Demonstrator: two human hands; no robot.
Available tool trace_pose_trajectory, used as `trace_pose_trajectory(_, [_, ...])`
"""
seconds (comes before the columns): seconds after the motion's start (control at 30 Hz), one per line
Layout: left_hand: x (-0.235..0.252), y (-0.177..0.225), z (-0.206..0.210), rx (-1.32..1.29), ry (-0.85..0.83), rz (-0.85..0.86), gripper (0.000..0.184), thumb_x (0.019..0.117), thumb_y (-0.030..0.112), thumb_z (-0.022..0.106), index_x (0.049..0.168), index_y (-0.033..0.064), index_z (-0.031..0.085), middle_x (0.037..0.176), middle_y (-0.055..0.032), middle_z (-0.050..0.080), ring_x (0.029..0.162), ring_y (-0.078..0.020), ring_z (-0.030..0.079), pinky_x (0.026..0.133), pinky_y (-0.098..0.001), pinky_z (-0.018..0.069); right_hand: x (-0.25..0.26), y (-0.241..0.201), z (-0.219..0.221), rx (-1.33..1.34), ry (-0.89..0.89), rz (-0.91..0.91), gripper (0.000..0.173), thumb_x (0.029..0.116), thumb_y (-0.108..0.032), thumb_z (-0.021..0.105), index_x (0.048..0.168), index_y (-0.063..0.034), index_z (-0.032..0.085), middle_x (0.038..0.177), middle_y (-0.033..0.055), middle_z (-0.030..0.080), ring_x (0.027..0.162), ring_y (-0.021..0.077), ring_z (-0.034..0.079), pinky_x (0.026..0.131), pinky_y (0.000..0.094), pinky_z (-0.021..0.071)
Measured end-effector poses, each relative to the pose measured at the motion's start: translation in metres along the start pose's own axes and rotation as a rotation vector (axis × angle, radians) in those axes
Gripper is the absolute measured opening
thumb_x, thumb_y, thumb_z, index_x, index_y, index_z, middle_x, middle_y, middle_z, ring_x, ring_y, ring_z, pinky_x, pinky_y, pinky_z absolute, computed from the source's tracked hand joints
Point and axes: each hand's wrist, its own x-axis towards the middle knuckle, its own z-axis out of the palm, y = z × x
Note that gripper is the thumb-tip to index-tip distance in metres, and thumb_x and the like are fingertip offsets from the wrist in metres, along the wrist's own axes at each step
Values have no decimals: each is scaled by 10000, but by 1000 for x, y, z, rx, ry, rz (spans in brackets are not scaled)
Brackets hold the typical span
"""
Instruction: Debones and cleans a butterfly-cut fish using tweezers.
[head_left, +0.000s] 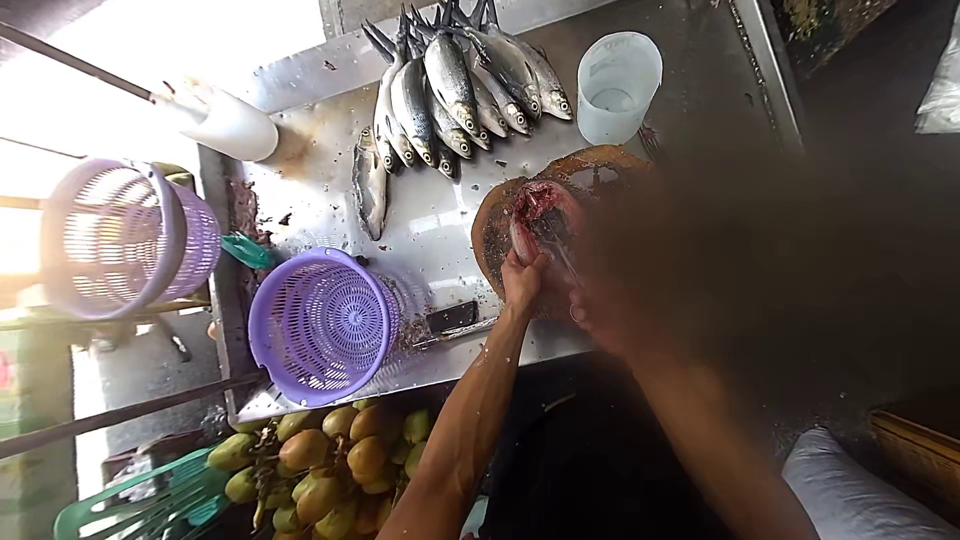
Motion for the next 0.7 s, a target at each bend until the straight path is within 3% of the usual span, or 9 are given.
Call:
trace_pose_trajectory(0.07, [3,1,-3,-13,-14,-41,410,856,58,776,1234,37,618,1031,-153,715,866,-247,713,751,-452,606,-9,-12,10,-105,-64,-154,361,976,-292,681,1236,-42,689,887,84,716,686,109,649,628,251,550])
trace_pose_trajectory(0.13, [1,11,-8,-89,-48,-101,379,879,58,739,1239,34,622,1048,-141,717,886,-238,709,768,-445,603,-8,-22,13,-592,45,-252,405,952,-185,690,1287,30,617,905,104,727,718,144,677,653,289,585])
trace_pose_trajectory(0.2, [5,29,-12,-127,-48,-129,292,935,127,702,1201,20,646,1021,-127,719,883,-216,700,791,-426,592,5,-19,10,-1307,199,-133,532,907,-315,731,1334,-17,619,988,68,719,827,155,684,769,349,592])
trace_pose_trajectory(0.27, [18,38,-10,-100,-7,-113,260,934,149,724,1122,-19,662,971,-142,719,868,-217,703,805,-419,593,18,-4,8,-1767,255,38,584,875,-349,724,1357,-38,617,1192,187,684,1090,340,672,943,545,536])
trace_pose_trajectory(0.3, [25,39,-9,-69,-1,-113,277,923,153,742,1111,-33,659,964,-154,716,865,-223,703,811,-421,592,23,0,12,-1891,246,126,614,884,-351,707,1400,-42,585,1289,224,640,1194,394,621,999,586,486])
trace_pose_trajectory(0.37, [30,40,-9,2,-5,-130,316,889,146,781,1122,-35,666,962,-167,722,852,-239,711,800,-436,599,27,3,28,-2031,224,276,609,924,-339,645,1431,-22,526,1389,267,569,1275,439,560,1037,603,431])
trace_pose_trajectory(0.47, [21,41,-11,121,-35,-141,326,871,201,800,1129,33,693,963,-137,726,816,-233,701,749,-452,582,36,12,37,-2090,253,282,585,938,-310,623,1425,1,529,1361,279,584,1242,443,577,1009,598,443])
trace_pose_trajectory(0.57, [21,35,-11,111,-9,-110,264,889,170,786,1093,26,702,922,-133,731,773,-224,704,720,-439,591,52,23,41,-2104,312,225,502,894,-265,683,1319,-3,624,1252,273,635,1155,453,606,956,621,451])
trace_pose_trajectory(0.7, [24,28,-9,45,23,-108,255,911,171,769,1108,28,693,915,-128,727,761,-212,700,707,-419,590,70,20,52,-2013,253,239,318,935,-145,631,1197,29,675,1189,275,664,1097,442,639,918,598,479])
